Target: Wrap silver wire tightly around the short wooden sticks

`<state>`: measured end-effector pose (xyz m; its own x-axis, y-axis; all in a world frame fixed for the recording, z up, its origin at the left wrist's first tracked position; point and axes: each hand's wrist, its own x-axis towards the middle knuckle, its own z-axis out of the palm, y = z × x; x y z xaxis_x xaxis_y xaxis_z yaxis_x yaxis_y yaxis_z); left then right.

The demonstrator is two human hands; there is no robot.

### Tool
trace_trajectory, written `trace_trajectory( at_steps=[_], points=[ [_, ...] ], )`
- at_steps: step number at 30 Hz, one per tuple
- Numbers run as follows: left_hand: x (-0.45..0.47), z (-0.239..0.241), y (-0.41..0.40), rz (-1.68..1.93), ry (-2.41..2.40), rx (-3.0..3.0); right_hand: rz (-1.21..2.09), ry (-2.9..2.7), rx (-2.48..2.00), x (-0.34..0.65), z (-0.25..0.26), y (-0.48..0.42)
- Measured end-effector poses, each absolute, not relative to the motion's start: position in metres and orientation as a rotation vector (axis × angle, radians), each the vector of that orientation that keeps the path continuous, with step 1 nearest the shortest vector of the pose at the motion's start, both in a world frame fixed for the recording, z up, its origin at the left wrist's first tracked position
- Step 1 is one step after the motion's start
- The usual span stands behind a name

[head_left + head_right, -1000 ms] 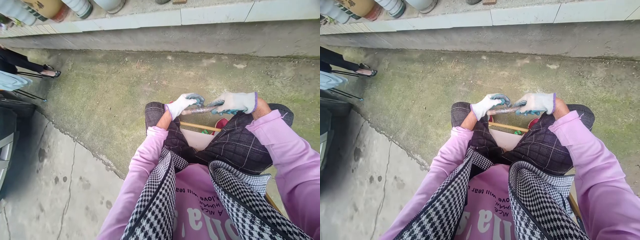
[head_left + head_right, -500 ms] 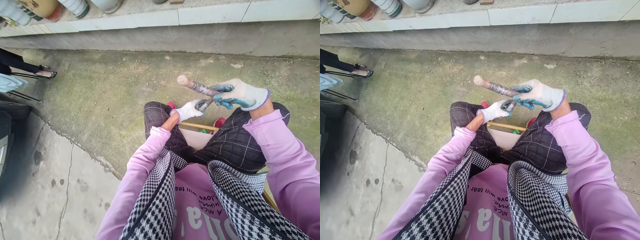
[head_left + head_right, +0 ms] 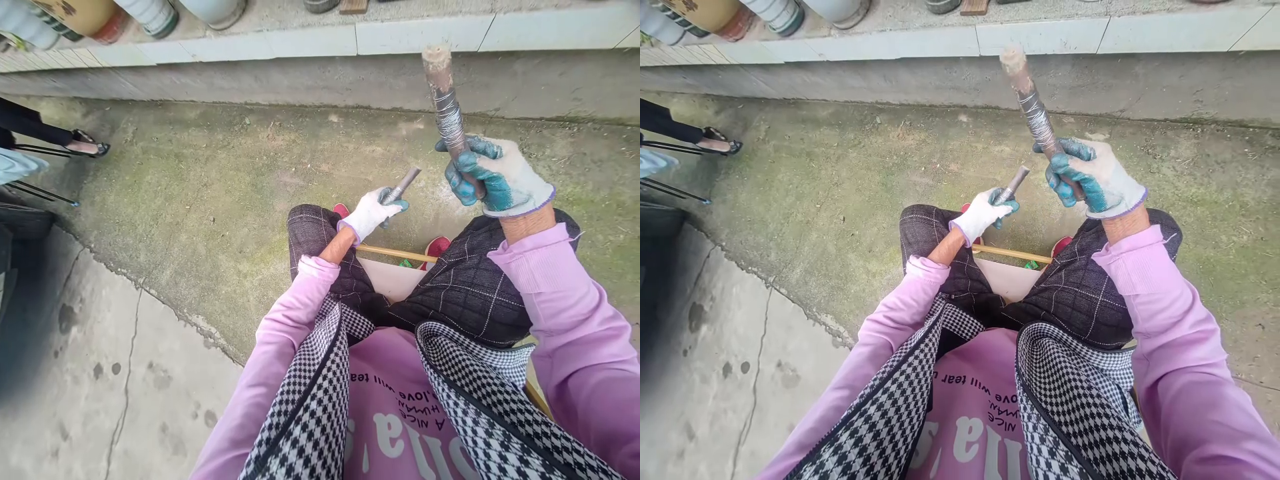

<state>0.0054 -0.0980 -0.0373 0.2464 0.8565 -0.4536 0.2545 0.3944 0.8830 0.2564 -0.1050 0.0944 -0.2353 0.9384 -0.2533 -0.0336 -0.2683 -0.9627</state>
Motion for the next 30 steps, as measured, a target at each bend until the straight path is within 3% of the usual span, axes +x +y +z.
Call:
trace_trajectory(
  at_steps=[9,22,30],
  points=[
    [-0.009,-0.003,-0.087,0.773,1.083,0.681,1.444,-1.105,-1.256,0.266,0.098,-0.105],
    [-0.022,0.012,-0.089,0.815,1.014,0.585,1.151,-1.052,-1.406,0.311,0.074,-0.083],
    [-0.034,0.025,-0.076,0.973,1.069,0.493,1.3,-0.856,-1.382,0.298,0.077,-0.084]
  ],
)
